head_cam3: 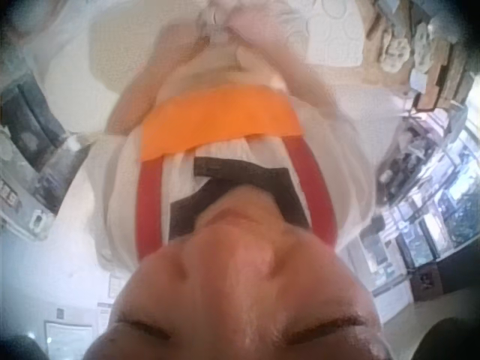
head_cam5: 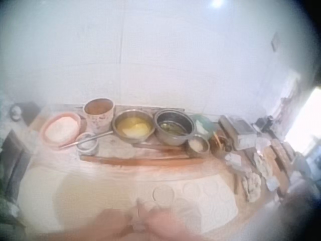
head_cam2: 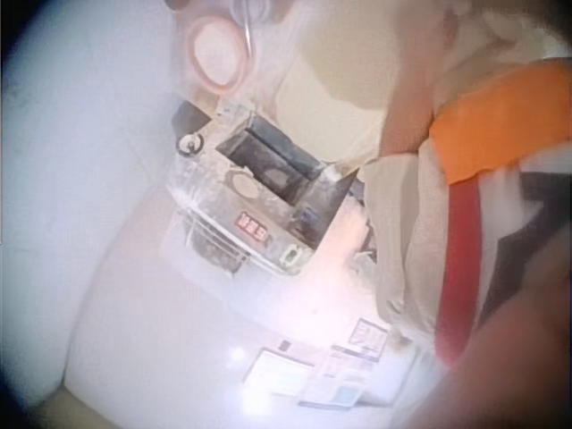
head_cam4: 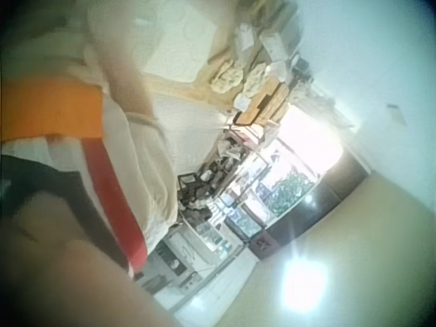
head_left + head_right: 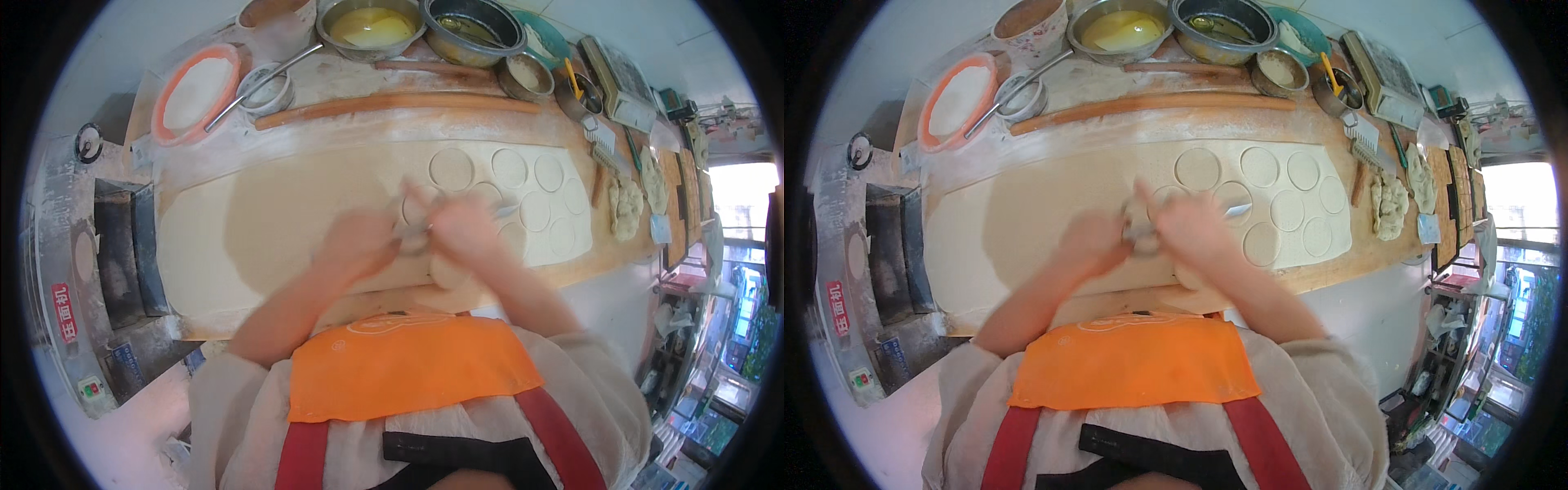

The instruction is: The person prepares and sells bread products, including bagging rolls, weighing them for a customer, rolling out dough, cutting circles, placing dough on a tray, and cleaning a baking tray with a brush.

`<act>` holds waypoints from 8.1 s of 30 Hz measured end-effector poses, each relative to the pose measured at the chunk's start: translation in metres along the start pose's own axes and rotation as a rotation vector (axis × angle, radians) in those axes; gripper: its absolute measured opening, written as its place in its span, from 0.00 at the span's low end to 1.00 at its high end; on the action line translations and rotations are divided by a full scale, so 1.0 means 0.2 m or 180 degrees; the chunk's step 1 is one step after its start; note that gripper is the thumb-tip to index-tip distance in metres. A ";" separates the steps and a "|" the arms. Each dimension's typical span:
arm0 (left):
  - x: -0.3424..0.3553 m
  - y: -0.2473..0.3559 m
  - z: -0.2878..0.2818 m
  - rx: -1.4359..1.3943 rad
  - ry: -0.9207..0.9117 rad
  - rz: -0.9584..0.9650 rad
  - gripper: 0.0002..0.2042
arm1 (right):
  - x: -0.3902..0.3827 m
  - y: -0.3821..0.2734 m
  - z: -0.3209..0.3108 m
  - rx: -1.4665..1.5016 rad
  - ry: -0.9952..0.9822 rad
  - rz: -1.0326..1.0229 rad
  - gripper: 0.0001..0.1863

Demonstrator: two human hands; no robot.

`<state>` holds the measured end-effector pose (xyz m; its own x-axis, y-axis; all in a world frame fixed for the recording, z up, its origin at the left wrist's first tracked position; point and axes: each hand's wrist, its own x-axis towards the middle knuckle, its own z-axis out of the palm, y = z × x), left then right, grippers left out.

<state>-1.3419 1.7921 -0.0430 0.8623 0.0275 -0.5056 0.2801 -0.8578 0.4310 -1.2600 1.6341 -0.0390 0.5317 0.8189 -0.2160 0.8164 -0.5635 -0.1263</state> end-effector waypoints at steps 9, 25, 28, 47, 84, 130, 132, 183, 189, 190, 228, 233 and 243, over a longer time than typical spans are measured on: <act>0.45 -0.33 -0.08 -0.0121 0.0330 -0.0283 0.14 | 0.55 0.08 -0.13 0.0407 0.0875 0.0175 0.30; -0.16 -0.50 -0.16 -0.0069 0.0009 0.0003 0.12 | 0.38 -0.41 -0.10 0.0161 -0.0114 -0.0164 0.32; -0.29 -0.66 0.19 -0.0069 -0.0049 -0.0094 0.12 | 0.25 -0.64 0.16 0.0292 -0.0639 -0.0144 0.31; -0.13 -1.07 -0.02 -0.0280 0.0185 -0.0105 0.11 | 0.84 -0.65 0.32 0.0515 -0.0380 -0.0889 0.35; -0.76 -1.79 -0.25 -0.0649 -0.0083 -0.0821 0.13 | 1.16 -1.62 0.08 0.0322 -0.0790 -0.1414 0.30; -1.43 -2.01 -0.17 -0.2841 0.1449 -0.1425 0.27 | 1.36 -2.09 0.08 0.0044 -0.0457 -0.2036 0.31; -1.53 -2.07 -0.06 -0.1960 0.3571 -0.0671 0.31 | 1.34 -1.90 0.08 0.0583 0.0392 -0.1379 0.27; -0.01 -0.42 0.40 -0.1235 0.1628 -0.1254 0.37 | -0.01 0.05 0.49 0.1016 0.1015 -0.0194 0.38; -0.15 -0.50 0.31 -0.3048 0.1703 -0.1548 0.22 | 0.01 0.04 0.45 0.0725 0.0207 -0.0222 0.18; -0.21 -0.50 0.27 -0.3668 0.2132 -0.1668 0.19 | -0.02 0.06 0.43 0.0831 0.0541 -0.0170 0.15; -0.21 -0.30 0.47 -0.3469 0.1738 -0.1011 0.21 | -0.58 0.58 0.37 0.2200 -0.0514 -0.0019 0.12; -0.15 0.08 0.59 -0.0720 0.1697 -0.0411 0.22 | -0.48 0.60 0.35 0.4783 -0.0957 0.0371 0.14; 0.21 0.22 0.80 -0.4112 -0.0279 -0.0905 0.17 | -0.73 0.63 0.35 0.4024 -0.0744 0.0440 0.18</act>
<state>-1.3602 1.6725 -0.1657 0.6911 0.0488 -0.7211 0.6846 0.2758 0.6747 -1.2513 1.4363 -0.0918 0.4376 0.7799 -0.4476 -0.0882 -0.4581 -0.8845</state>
